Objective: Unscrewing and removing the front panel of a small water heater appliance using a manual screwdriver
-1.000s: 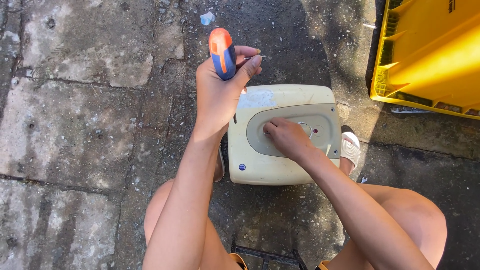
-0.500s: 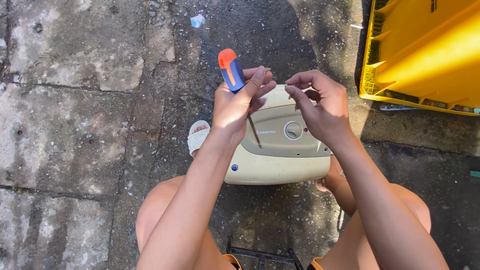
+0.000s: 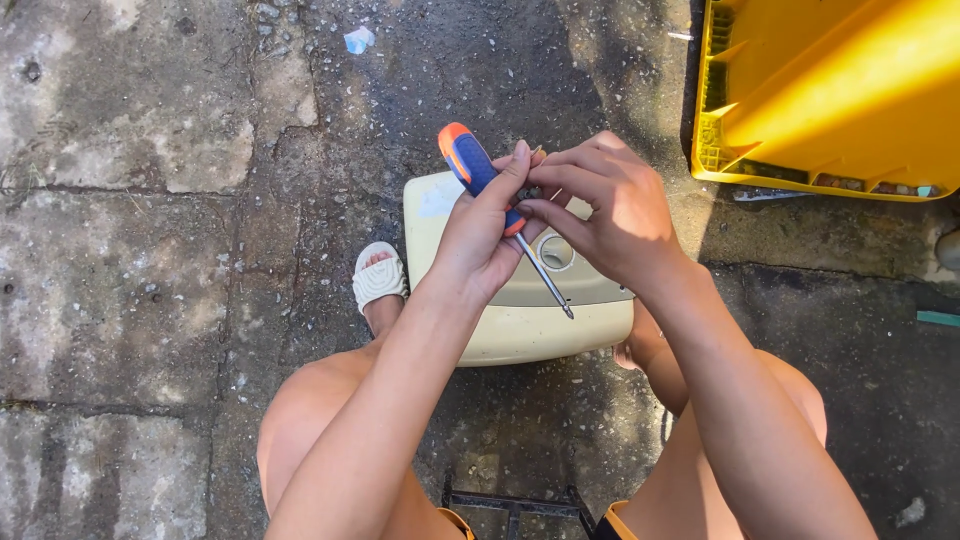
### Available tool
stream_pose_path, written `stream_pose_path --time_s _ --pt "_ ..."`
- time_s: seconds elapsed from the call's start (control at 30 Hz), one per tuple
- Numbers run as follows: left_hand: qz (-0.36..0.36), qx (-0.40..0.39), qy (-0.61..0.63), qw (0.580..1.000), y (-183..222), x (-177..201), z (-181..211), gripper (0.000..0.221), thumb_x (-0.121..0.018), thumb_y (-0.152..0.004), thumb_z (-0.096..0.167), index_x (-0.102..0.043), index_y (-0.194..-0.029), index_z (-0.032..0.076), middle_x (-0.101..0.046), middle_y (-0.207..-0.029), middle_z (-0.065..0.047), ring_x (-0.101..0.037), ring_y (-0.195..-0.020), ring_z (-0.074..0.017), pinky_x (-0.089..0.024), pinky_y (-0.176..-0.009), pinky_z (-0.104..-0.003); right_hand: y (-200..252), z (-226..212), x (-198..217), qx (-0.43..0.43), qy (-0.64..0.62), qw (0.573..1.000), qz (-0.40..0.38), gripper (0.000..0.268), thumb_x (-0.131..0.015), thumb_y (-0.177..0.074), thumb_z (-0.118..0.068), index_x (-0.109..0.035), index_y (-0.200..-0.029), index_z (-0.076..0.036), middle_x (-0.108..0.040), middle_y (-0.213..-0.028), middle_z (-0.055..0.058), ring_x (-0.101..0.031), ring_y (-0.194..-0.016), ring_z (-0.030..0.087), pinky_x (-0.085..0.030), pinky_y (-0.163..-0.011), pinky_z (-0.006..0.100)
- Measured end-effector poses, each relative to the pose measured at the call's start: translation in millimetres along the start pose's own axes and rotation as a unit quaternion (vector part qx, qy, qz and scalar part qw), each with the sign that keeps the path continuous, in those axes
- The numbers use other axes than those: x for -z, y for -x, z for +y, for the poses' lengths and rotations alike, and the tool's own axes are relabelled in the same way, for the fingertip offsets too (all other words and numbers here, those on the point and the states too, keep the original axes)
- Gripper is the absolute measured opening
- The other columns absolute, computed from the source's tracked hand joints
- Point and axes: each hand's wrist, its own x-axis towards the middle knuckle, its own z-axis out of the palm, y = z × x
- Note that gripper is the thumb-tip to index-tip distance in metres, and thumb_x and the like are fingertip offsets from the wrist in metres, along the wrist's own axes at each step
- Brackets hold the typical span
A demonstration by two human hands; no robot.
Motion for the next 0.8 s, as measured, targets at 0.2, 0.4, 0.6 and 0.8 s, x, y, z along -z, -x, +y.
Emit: stream_pose_path --time_s 0.2,0.4,0.6,0.8 --pt "-0.001 -0.003 0.049 0.999 2.5 -10.6 14.9 0.028 -0.077 -0.095 0.020 -0.067 -0.105 -0.004 -0.075 -0.107 -0.024 -0.075 -0.103 -0.0380 -0.064 -0.092 -0.047 4.7 13.1 22.2 -0.087 -0.092 0.990 0.056 0.007 -0.079 -0.101 -0.009 -0.080 -0.108 -0.008 -0.074 -0.108 0.011 -0.069 -0.094 0.024 -0.056 -0.080 0.036" --pt "-0.008 -0.039 0.065 0.997 -0.9 -0.4 34.8 0.030 -0.077 -0.094 0.019 -0.067 -0.109 -0.005 -0.075 -0.111 -0.026 -0.073 -0.110 -0.0378 -0.063 -0.096 -0.048 59.5 89.7 10.6 -0.416 0.113 0.875 -0.222 0.048 -0.072 -0.097 -0.030 -0.070 -0.123 0.010 -0.076 -0.105 0.028 -0.072 -0.102 0.047 -0.055 -0.086 0.060" --pt "-0.005 -0.053 0.065 0.996 4.1 -3.5 53.8 0.030 -0.078 -0.093 0.018 -0.066 -0.109 -0.005 -0.074 -0.113 -0.025 -0.071 -0.113 -0.0367 -0.063 -0.099 -0.046 109.4 90.9 -28.1 -0.610 0.004 0.747 -0.262 0.083 -0.065 -0.090 -0.057 -0.060 -0.135 0.013 -0.066 -0.129 0.035 -0.059 -0.129 0.052 -0.046 -0.107 0.062" --pt "0.079 -0.060 0.061 0.993 13.5 -30.5 63.7 0.033 -0.073 -0.086 0.018 -0.065 -0.109 -0.004 -0.073 -0.113 -0.025 -0.072 -0.112 -0.0346 -0.064 -0.093 -0.038 146.0 120.3 -48.2 -0.622 0.014 0.758 -0.198 0.053 -0.050 -0.101 -0.055 -0.070 -0.116 -0.008 -0.076 -0.102 0.012 -0.071 -0.088 0.030 -0.051 -0.073 0.042"
